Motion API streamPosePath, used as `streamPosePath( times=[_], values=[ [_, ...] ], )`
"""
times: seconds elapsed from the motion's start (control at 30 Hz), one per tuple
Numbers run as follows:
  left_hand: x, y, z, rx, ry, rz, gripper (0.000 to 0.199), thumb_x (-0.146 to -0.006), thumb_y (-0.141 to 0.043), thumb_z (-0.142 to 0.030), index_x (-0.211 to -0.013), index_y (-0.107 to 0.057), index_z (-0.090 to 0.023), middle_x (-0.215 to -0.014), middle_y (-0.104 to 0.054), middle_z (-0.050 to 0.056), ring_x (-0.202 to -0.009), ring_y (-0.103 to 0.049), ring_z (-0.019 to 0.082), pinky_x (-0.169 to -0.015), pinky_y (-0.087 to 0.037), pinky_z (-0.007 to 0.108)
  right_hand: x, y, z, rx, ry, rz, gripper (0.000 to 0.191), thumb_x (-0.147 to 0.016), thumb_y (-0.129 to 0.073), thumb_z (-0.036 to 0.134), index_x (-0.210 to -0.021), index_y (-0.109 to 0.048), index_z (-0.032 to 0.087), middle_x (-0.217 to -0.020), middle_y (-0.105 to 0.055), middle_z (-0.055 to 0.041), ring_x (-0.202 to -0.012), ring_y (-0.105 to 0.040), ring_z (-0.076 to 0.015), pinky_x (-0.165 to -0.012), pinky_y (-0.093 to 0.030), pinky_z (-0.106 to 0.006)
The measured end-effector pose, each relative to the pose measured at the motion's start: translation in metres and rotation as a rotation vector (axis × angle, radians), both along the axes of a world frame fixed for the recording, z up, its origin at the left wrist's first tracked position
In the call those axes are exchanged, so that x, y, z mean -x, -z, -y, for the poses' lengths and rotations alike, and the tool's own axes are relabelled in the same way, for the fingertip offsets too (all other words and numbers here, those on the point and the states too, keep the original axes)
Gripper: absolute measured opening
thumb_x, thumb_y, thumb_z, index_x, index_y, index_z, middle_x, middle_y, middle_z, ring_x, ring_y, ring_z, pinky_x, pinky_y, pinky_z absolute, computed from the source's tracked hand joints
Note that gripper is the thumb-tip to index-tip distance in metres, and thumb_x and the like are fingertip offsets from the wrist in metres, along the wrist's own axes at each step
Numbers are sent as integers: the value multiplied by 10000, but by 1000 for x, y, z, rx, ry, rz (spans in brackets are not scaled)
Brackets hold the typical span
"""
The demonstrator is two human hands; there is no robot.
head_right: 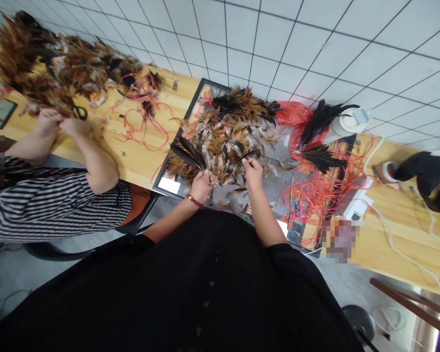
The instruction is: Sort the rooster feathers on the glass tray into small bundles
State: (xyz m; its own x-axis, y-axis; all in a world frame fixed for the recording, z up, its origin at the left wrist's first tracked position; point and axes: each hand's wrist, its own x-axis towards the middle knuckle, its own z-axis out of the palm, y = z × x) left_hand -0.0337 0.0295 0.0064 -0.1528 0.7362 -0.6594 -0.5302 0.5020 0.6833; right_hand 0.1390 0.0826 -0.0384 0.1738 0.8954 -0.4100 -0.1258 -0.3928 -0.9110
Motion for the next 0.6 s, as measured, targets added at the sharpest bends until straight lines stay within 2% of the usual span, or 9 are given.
streamPosePath(
  times=[0.1, 0.17, 0.23, 0.3, 0.37, 0.43, 0.5, 0.6],
  values=[
    [-12, -2, -2, 22, 87, -53, 238, -966, -555, -311, -796, -514, -151, -766, -664, 32, -643, -626, 90, -628, -504, 222, 13, -16, 10, -13, -30, -97, 407, -703, -734, 511, -682, -433, 237, -505, -446, 90, -447, -413, -81, -458, -349, -214],
    [-18, -3, -2, 41, 157, -52, 234, -957, -572, -323, -807, -510, -154, -786, -679, 39, -646, -638, 99, -619, -508, 228, 24, -25, 16, -47, -103, -37, 342, -730, -706, 484, -699, -476, 234, -512, -491, 79, -457, -443, -88, -489, -383, -227],
    [-21, -2, 1, 58, 234, -40, 258, -945, -592, -352, -796, -493, -166, -653, -604, -11, -495, -539, 73, -503, -423, 192, 34, -31, 20, -104, -133, 65, 279, -769, -658, 471, -736, -515, 234, -527, -522, 70, -480, -487, -103, -530, -418, -241],
    [-20, -1, 4, 64, 292, -24, 268, -944, -592, -374, -797, -500, -169, -533, -450, -70, -377, -355, 35, -410, -261, 161, 34, -33, 21, -163, -188, 132, 242, -795, -620, 465, -781, -556, 232, -559, -551, 61, -518, -537, -120, -579, -456, -258],
    [-17, 0, 8, 57, 319, 6, 273, -949, -584, -389, -813, -529, -159, -507, -335, -97, -362, -236, 17, -390, -161, 160, 23, -31, 18, -195, -248, 187, 238, -819, -589, 462, -839, -600, 225, -647, -614, 38, -570, -583, -134, -634, -493, -277],
    [-12, -1, 10, 43, 312, 41, 301, -920, -632, -403, -792, -526, -152, -530, -335, -94, -390, -251, 15, -397, -184, 157, 2, -24, 15, -172, -253, 351, 214, -835, -581, 414, -885, -636, 213, -785, -685, 0, -673, -634, -154, -727, -519, -301],
    [-7, -3, 11, 19, 273, 74, 360, -861, -712, -403, -740, -472, -163, -558, -369, -85, -427, -304, 20, -418, -249, 156, -21, -13, 15, -54, -272, 617, 168, -824, -609, 339, -898, -668, 200, -889, -724, -45, -808, -668, -191, -828, -514, -334],
    [-3, -7, 11, 2, 233, 116, 398, -844, -730, -406, -713, -436, -173, -553, -353, -87, -443, -315, 29, -436, -280, 164, -40, 4, 24, 173, -439, 916, 193, -811, -663, 333, -944, -709, 201, -965, -738, -92, -933, -676, -251, -865, -499, -372]
  ],
)
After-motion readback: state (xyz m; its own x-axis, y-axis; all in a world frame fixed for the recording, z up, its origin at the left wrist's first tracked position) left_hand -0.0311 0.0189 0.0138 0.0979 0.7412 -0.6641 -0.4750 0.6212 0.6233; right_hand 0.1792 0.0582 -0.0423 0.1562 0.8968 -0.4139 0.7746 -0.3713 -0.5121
